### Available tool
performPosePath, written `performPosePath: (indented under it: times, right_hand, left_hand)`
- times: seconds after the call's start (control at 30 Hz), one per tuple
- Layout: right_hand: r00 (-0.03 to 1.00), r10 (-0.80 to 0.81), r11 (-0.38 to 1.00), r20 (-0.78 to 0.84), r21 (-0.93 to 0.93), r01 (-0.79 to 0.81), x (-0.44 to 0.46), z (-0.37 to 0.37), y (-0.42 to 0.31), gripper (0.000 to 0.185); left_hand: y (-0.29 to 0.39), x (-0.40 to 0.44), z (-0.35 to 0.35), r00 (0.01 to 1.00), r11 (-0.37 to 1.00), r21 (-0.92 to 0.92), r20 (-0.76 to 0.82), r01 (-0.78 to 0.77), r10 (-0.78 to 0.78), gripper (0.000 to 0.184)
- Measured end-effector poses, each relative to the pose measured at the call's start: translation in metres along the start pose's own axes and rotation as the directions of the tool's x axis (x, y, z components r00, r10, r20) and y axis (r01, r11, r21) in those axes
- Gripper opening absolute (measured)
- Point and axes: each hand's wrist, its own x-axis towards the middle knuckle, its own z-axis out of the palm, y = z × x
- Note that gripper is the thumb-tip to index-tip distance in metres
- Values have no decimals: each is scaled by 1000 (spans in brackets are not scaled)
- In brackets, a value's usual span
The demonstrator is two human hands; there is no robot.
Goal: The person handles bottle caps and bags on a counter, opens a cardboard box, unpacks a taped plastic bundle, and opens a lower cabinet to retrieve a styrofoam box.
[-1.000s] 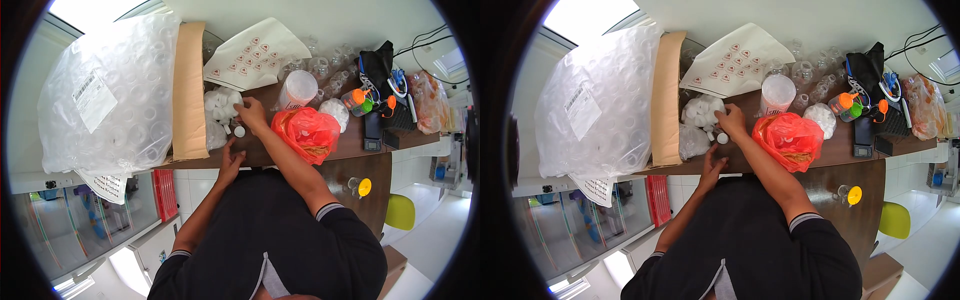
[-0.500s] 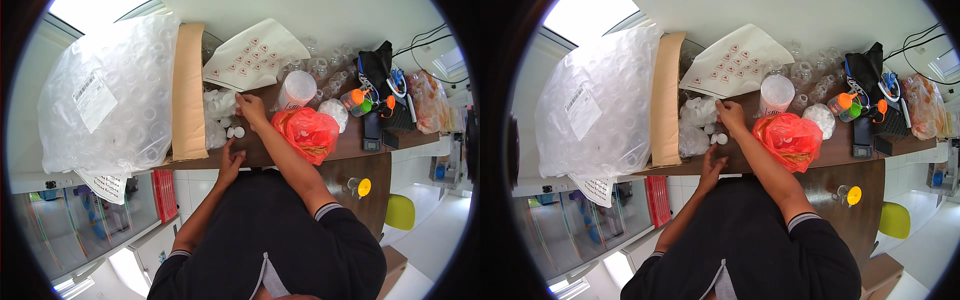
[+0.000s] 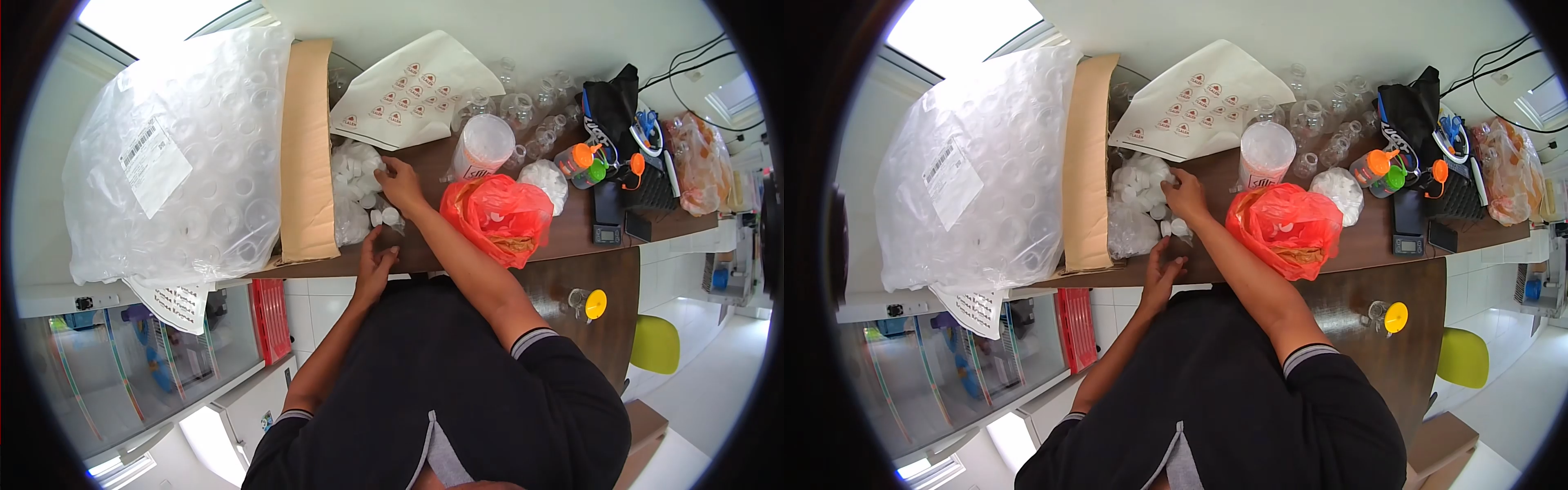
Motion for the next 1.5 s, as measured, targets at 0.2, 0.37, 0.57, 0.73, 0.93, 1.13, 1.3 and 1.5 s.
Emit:
performPosePath:
  times: [0.2, 0.37, 0.57, 0.73, 0.93, 1.13, 1.3, 1.5]
  right_hand:
    - [980, -140, 981, -143, 112, 156, 5, 15, 44, 38]
    - [853, -509, 850, -121, -228, 475, -41, -15, 16, 28]
    - [725, -560, 664, 401, -306, 683, -88, -30, 11, 38]
    - [754, -500, 546, 427, -520, 657, -85, -25, 30, 40]
    - [735, -495, 406, 463, -624, 667, -77, -41, 39, 31]
    - [740, -529, 505, 414, -547, 667, -94, -44, 47, 23]
    - [766, -500, 560, 405, -523, 642, -116, -56, 54, 23]
    - [823, -420, 541, 383, -622, 566, -124, -75, 63, 32]
  left_hand:
    - [-1, -3, -2, 999, 999, -7, -2, 35, -35, 61]
    - [-3, -5, -5, 997, 997, 1, -7, 72, -72, 56]
    - [-16, -2, -11, 999, 998, 38, 15, 43, -43, 43]
    - [-30, -1, -17, 998, 977, 203, -11, 68, -67, 35]
    - [-35, -4, -21, 991, 970, 204, -24, 135, -133, 33]
    - [-30, -7, -23, 986, 963, 213, -18, 163, -163, 34]
    - [-16, -13, -19, 979, 974, 104, -2, 202, -203, 31]
    - [-22, -11, -21, 959, 962, 57, 85, 266, -271, 33]
